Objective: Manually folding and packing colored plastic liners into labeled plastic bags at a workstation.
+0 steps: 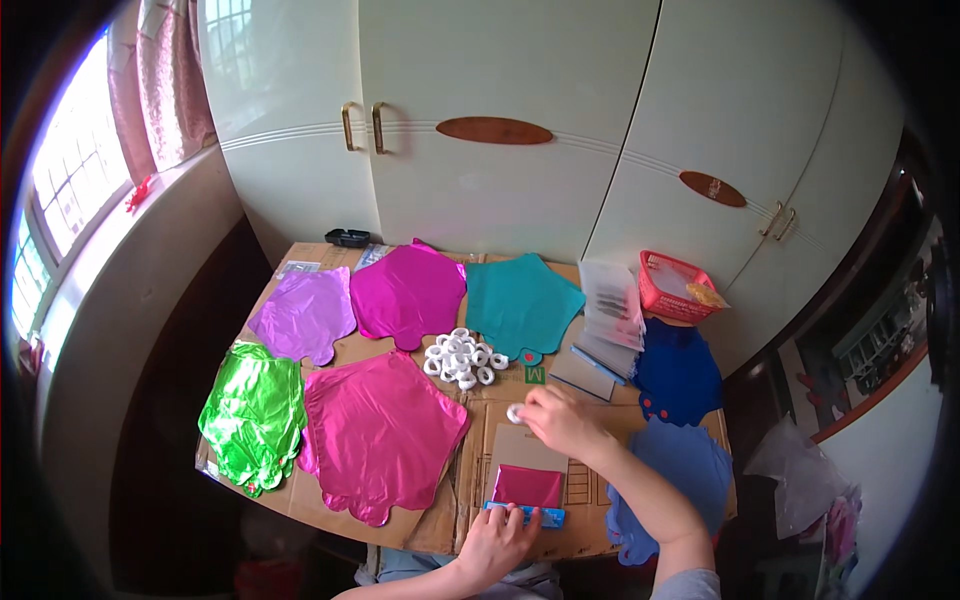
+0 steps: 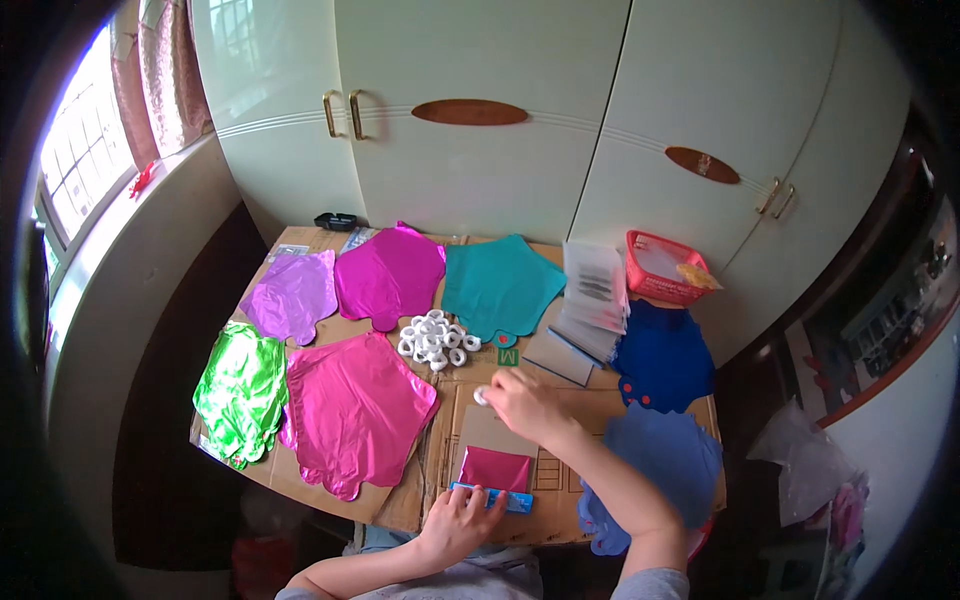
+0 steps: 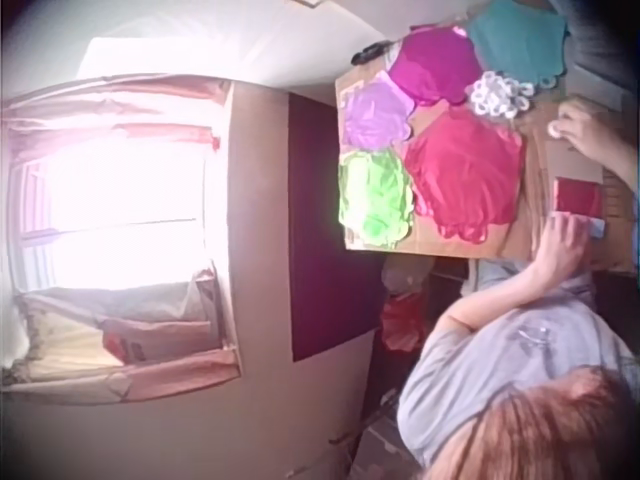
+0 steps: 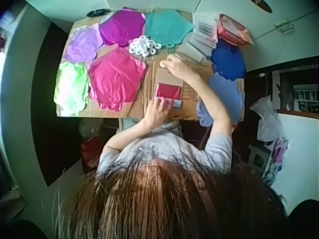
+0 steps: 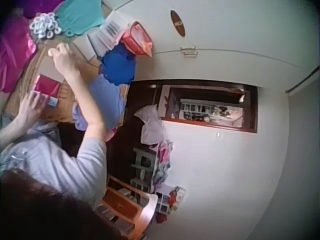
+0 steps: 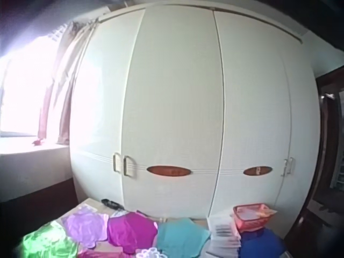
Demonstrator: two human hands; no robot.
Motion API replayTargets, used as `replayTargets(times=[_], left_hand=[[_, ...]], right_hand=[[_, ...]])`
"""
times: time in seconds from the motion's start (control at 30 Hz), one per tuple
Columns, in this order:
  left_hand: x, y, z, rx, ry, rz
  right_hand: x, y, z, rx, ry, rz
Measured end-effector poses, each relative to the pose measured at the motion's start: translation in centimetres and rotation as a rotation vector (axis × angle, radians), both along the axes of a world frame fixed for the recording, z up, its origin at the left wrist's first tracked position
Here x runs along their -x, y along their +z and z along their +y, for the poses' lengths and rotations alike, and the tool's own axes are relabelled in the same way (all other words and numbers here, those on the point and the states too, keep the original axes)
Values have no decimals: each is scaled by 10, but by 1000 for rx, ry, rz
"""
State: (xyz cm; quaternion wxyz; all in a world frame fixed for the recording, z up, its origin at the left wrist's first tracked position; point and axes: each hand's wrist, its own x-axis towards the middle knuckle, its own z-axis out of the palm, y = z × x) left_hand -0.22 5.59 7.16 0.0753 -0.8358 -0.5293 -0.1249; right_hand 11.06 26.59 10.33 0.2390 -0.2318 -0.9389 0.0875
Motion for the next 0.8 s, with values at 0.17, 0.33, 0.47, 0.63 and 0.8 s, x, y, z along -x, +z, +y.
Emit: replayTargets(times=[0.17, 0.33, 0.47, 0.63, 0.8], left_hand=[[1, 4, 0, 5, -8, -25], [2, 3, 2, -5, -20, -29], [0, 1, 3, 3, -16, -28], [0, 0, 2, 19, -7, -32], [1, 2, 2, 26, -14, -40]], right_hand=[[-31, -9, -36, 343, -114, -217], [-37, -16, -26, 661, -95, -85], [-28, -28, -29, 566, -192, -46], [-21, -21, -24, 500, -69, -215], [-20, -13, -18, 758, 57, -309]])
